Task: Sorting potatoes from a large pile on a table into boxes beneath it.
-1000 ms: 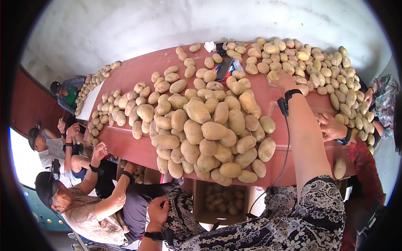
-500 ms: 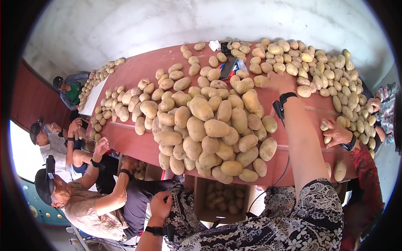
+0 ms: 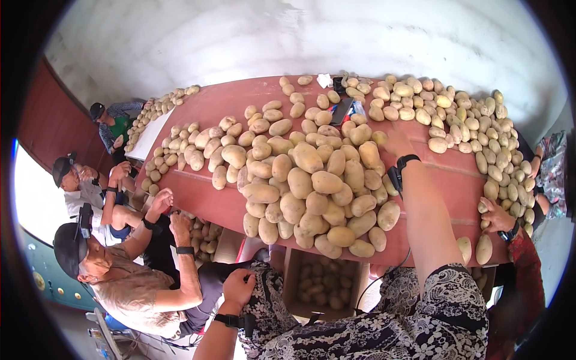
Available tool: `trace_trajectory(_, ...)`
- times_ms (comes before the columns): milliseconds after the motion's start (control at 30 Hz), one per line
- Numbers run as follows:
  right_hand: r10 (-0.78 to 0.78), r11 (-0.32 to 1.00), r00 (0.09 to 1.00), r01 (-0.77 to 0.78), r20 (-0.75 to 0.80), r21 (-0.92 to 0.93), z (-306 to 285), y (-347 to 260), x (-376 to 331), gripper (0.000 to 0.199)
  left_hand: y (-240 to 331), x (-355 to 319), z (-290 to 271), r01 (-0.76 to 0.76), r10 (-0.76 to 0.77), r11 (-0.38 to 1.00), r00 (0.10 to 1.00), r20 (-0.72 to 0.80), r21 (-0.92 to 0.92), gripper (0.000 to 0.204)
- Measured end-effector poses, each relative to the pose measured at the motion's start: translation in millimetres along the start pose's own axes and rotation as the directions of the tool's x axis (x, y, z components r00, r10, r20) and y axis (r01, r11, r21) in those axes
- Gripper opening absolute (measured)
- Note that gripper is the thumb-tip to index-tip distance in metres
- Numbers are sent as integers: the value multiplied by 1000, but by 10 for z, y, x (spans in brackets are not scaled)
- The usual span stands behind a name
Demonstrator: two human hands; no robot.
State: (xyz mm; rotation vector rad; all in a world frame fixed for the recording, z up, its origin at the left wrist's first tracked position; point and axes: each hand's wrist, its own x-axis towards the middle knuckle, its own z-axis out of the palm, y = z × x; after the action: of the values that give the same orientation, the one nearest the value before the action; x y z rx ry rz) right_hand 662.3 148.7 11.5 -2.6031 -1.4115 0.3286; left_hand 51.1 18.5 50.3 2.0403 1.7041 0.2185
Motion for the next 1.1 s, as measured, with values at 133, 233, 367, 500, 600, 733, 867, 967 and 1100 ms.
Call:
trace_trajectory(133,115,992,984,-121,134,40,-139,-25,-315,59,-24,-21,-31,16,-16,1000,1000,16,-17,21)
trace_trajectory(233,172,983,958,-183,230,29,-257,16,-592,56,-55,-51,-38,15,-15,1000,1000,13,-14,21)
trace_trajectory(367,399,901,904,-418,156,118,-248,179,-1017,57,-136,-95,-28,-3,3,1000,1000,2,-7,21)
trace_trajectory(500,468,880,878,-451,-105,147,-43,480,-1437,59,-238,-135,34,-18,19,1000,1000,4,-9,22)
trace_trajectory(600,534,793,840,-536,93,290,21,652,-1603,49,-287,-130,51,-47,46,999,998,-31,-24,23)
trace_trajectory(733,446,887,892,-452,76,96,-2,766,-1957,40,-316,-156,89,-78,77,996,996,-44,-32,25)
trace_trajectory(867,288,953,957,-290,41,86,-34,765,-2483,24,-355,-171,131,-74,73,997,996,-58,-12,26)
trace_trajectory(967,301,934,947,-316,111,168,-148,848,-2704,18,-388,-173,138,-87,87,996,995,-53,-2,26)
trace_trajectory(1100,215,911,848,-353,485,213,-335,1044,-2571,18,-403,-175,139,-90,89,996,993,-72,-5,24)
